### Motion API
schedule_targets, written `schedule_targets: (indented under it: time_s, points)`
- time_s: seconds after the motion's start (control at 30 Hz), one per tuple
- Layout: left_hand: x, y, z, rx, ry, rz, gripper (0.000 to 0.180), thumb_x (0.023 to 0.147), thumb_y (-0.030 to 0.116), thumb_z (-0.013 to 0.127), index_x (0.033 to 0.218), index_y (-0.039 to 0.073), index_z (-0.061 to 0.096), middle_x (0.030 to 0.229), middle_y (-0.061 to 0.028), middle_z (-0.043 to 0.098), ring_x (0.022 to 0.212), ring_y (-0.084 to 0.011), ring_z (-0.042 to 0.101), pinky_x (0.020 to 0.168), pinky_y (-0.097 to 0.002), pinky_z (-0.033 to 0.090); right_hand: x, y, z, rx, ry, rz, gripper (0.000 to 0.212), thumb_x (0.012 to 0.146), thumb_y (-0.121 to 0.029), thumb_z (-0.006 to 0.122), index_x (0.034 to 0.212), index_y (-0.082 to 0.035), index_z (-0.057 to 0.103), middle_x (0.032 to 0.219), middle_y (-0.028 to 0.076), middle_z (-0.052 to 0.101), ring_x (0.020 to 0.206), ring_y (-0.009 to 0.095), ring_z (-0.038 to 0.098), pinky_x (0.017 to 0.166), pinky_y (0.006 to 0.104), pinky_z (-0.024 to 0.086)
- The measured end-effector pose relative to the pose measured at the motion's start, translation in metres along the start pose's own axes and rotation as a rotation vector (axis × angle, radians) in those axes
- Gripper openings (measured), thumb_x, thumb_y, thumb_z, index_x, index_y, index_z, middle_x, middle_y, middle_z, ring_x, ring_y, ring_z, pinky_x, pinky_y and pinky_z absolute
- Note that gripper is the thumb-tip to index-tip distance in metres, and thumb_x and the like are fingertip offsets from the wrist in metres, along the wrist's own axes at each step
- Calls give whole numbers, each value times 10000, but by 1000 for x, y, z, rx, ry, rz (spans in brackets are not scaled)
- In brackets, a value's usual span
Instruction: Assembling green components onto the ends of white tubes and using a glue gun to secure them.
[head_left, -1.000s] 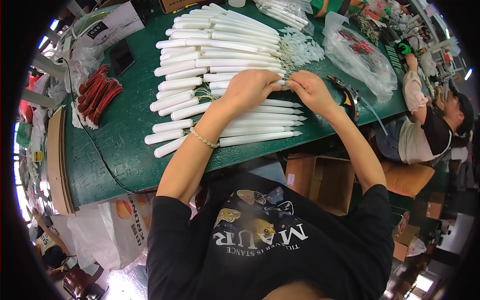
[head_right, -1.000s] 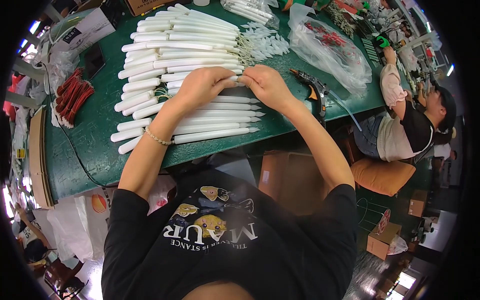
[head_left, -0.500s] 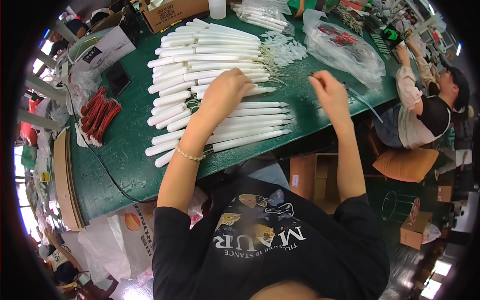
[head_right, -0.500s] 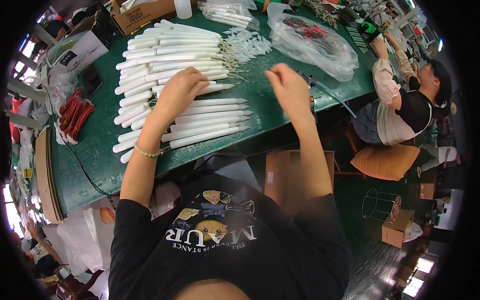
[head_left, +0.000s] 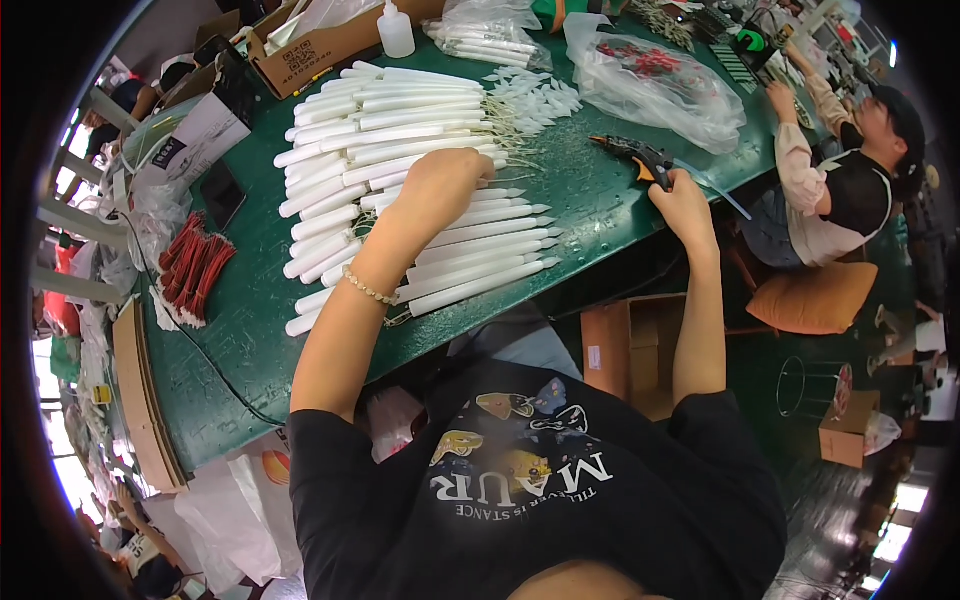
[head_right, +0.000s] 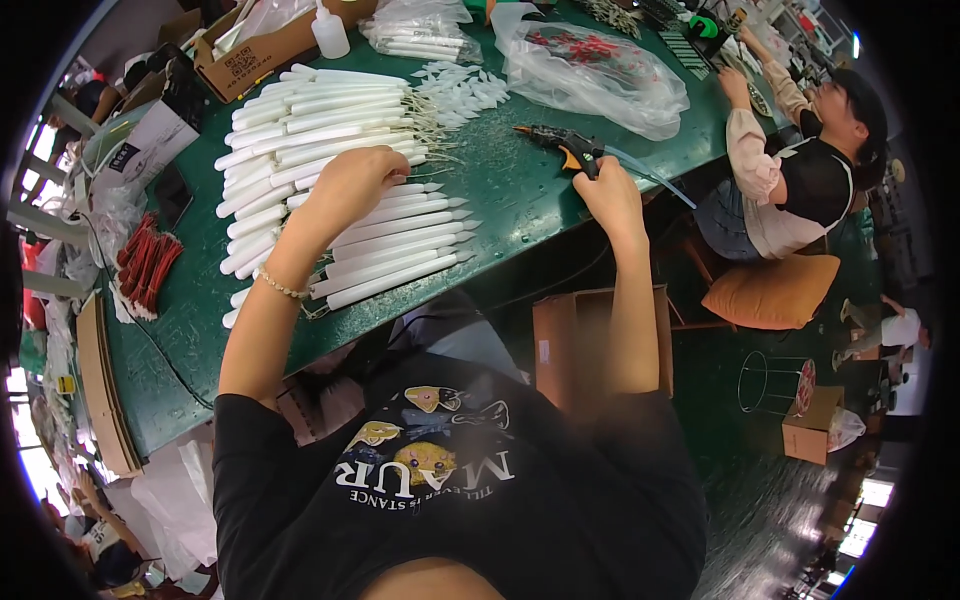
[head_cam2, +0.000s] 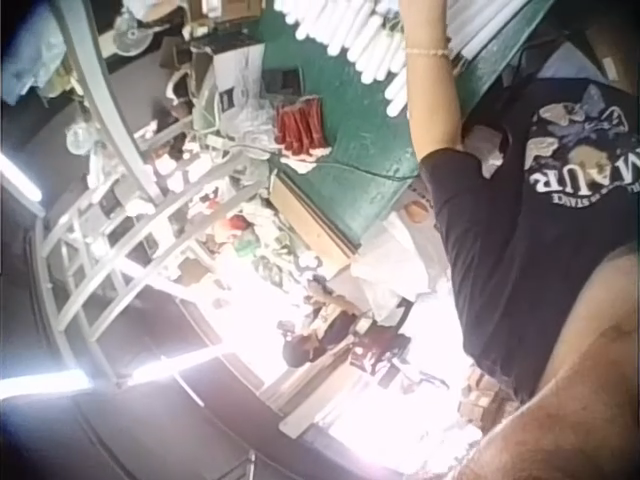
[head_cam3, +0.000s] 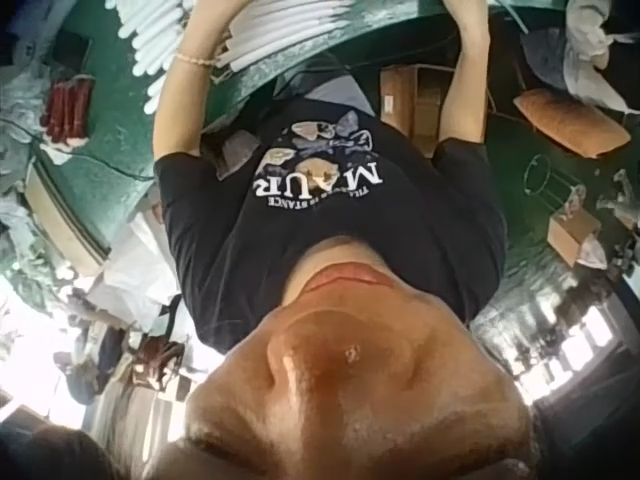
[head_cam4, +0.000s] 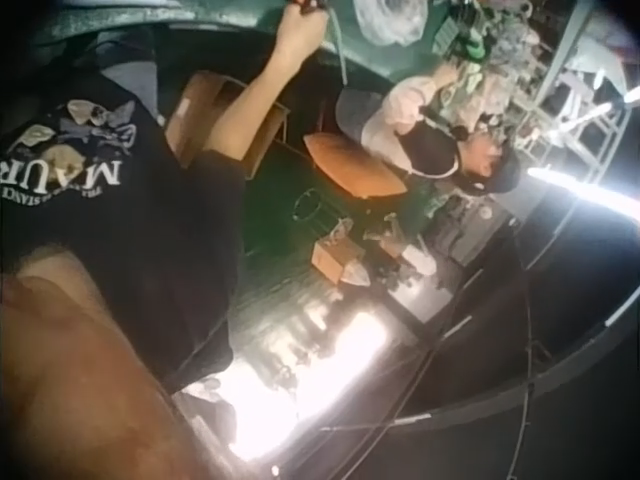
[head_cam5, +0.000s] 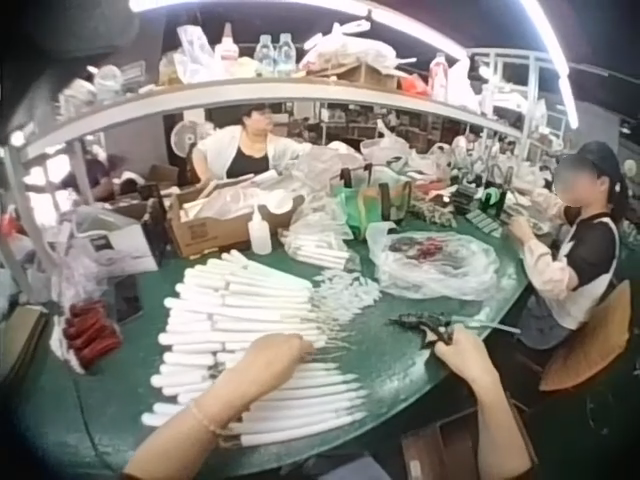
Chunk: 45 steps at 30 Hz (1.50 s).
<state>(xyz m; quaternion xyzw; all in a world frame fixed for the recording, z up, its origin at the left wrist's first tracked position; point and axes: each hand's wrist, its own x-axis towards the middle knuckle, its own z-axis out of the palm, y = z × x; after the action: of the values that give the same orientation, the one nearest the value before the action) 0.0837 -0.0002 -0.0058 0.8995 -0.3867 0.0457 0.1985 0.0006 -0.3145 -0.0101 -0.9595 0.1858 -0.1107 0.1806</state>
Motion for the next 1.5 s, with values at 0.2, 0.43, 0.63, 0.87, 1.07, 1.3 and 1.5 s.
schedule_targets:
  time_s: [0.2, 0.43, 0.63, 0.87, 1.07, 1.3, 1.5]
  points:
    - [12, 2, -1, 125, -86, 68, 104, 759, 74, 571, 831, 32, 634, 822, -130, 612, 786, -323, 591, 711, -412, 468, -9, -24, 11, 745, -132, 160, 302, 787, -169, 558, 1001, 42, 528, 721, 48, 534, 581, 140, 511, 533, 254, 412]
    - [16, 2, -4, 156, -34, 162, 97, 767, 97, 550, 799, 19, 600, 808, -128, 605, 757, -323, 589, 674, -411, 476, -20, -75, 34, 1310, -358, 91, 255, 773, -59, 601, 1005, 10, 521, 864, 80, 612, 702, 145, 596, 637, 234, 475]
    - [11, 16, -5, -149, 13, 36, 128, 789, 119, 556, 856, 16, 594, 839, -127, 633, 750, -307, 604, 681, -375, 475, -22, -100, 42, 1366, -458, 65, 320, 787, -84, 657, 1048, 18, 503, 951, 110, 626, 778, 158, 620, 675, 255, 505]
    - [9, 16, 2, -379, 55, -36, 164, 814, 131, 594, 933, 20, 613, 829, -116, 637, 738, -238, 612, 691, -308, 479, -22, -111, 42, 1363, -383, 83, 297, 775, -77, 682, 998, 6, 504, 850, 92, 613, 716, 153, 610, 648, 256, 496]
    - [8, 19, -1, -411, 44, -52, 165, 815, 139, 606, 929, 20, 614, 840, -111, 641, 737, -228, 612, 693, -302, 479, -22, -113, 46, 1347, -388, 64, 281, 774, -73, 684, 982, 9, 513, 818, 79, 608, 696, 143, 602, 627, 242, 490]
    - [9, 22, 7, -439, 124, -55, 144, 783, 175, 621, 870, 62, 632, 790, -108, 641, 718, -275, 615, 640, -346, 474, -24, -118, 46, 1355, -402, 89, 290, 781, -60, 671, 1010, 22, 512, 854, 83, 608, 692, 142, 606, 638, 249, 500]
    - [6, 21, 5, -497, 157, -186, 155, 783, 193, 614, 866, 71, 661, 810, -103, 656, 719, -261, 623, 647, -332, 483, -28, -112, 39, 1498, -316, -32, 365, 805, -62, 633, 1128, 14, 483, 1014, 123, 607, 911, 204, 617, 746, 277, 509]
